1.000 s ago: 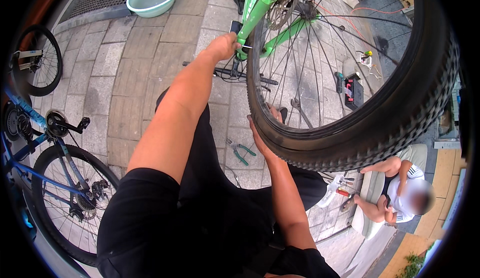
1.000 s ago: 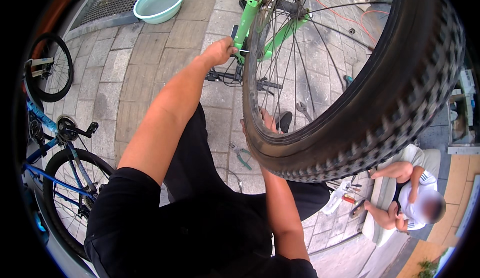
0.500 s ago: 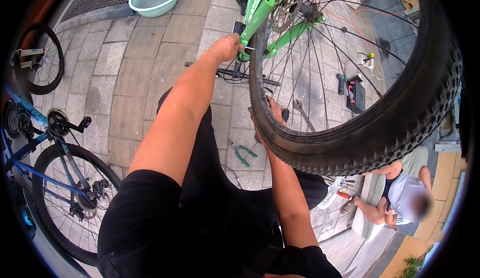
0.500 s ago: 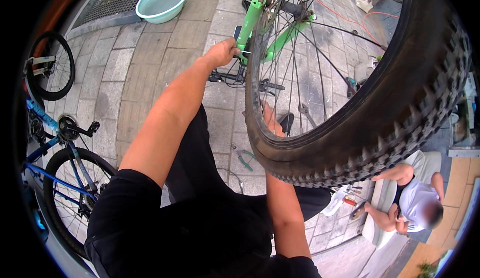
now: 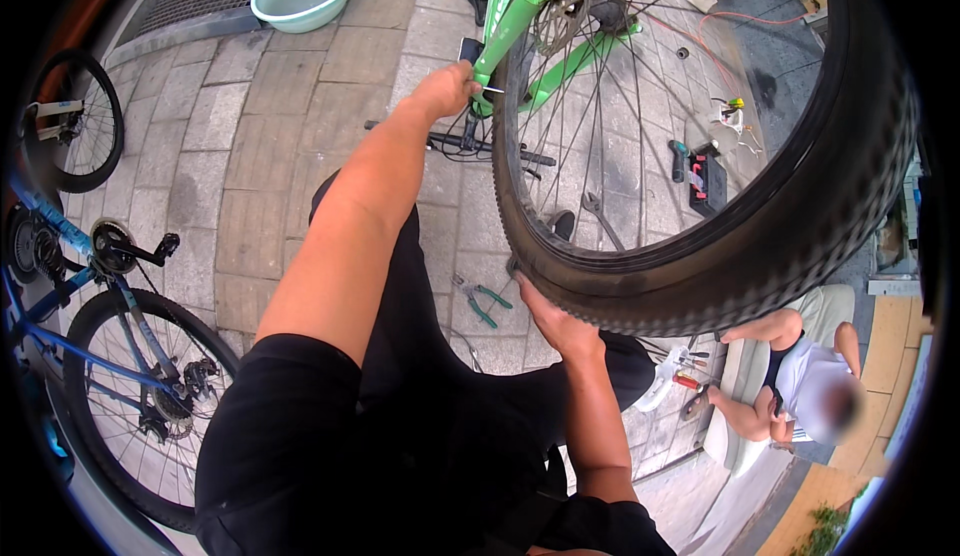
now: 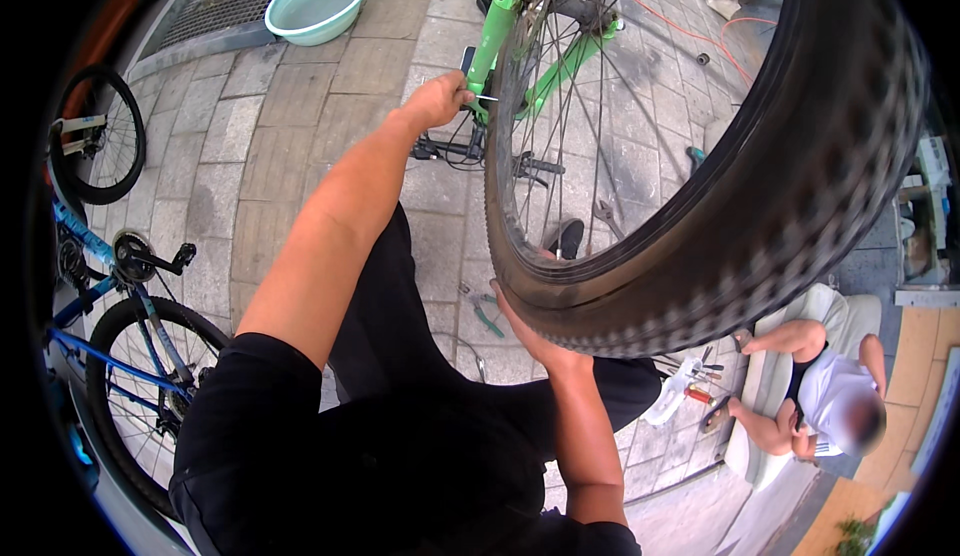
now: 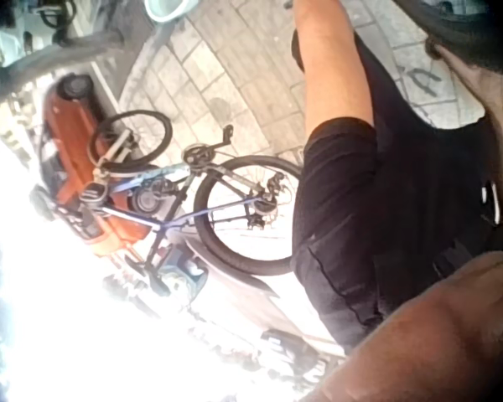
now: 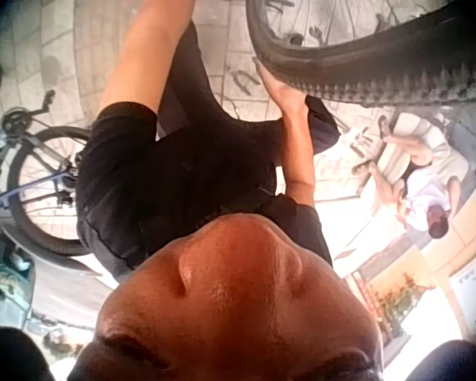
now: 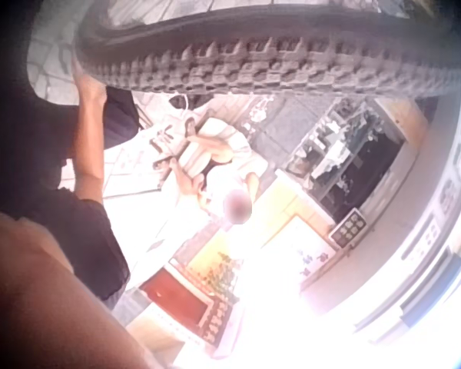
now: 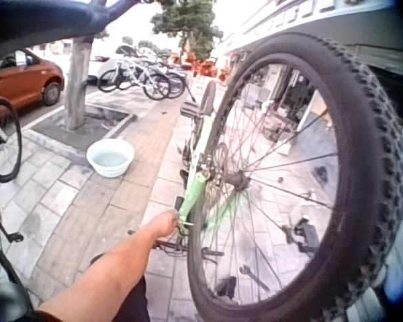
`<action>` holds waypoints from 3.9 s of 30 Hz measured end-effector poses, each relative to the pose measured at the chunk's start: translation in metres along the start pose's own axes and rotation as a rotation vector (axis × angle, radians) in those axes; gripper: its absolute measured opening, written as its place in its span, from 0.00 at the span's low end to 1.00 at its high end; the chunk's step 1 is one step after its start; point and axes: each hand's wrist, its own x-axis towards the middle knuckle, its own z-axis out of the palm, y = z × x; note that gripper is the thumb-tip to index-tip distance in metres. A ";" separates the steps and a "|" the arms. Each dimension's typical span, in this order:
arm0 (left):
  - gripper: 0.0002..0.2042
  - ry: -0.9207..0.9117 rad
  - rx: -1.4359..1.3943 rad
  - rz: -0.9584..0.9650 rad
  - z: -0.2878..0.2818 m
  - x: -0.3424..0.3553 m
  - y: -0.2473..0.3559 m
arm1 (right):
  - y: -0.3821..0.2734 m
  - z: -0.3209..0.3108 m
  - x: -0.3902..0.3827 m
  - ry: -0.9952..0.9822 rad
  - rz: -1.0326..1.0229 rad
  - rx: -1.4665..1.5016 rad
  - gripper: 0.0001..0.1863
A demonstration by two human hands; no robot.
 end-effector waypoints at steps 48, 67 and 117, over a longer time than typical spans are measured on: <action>0.12 -0.431 0.338 -0.130 0.010 -0.048 -0.006 | 0.063 -0.012 0.154 -0.342 0.187 0.860 0.25; 0.26 -0.269 -0.741 -0.179 -0.051 -0.088 0.100 | 0.060 -0.014 0.150 -0.368 0.262 0.874 0.25; 0.14 -0.186 -0.671 0.050 -0.042 -0.082 0.143 | 0.069 -0.008 0.155 -0.348 0.270 0.947 0.20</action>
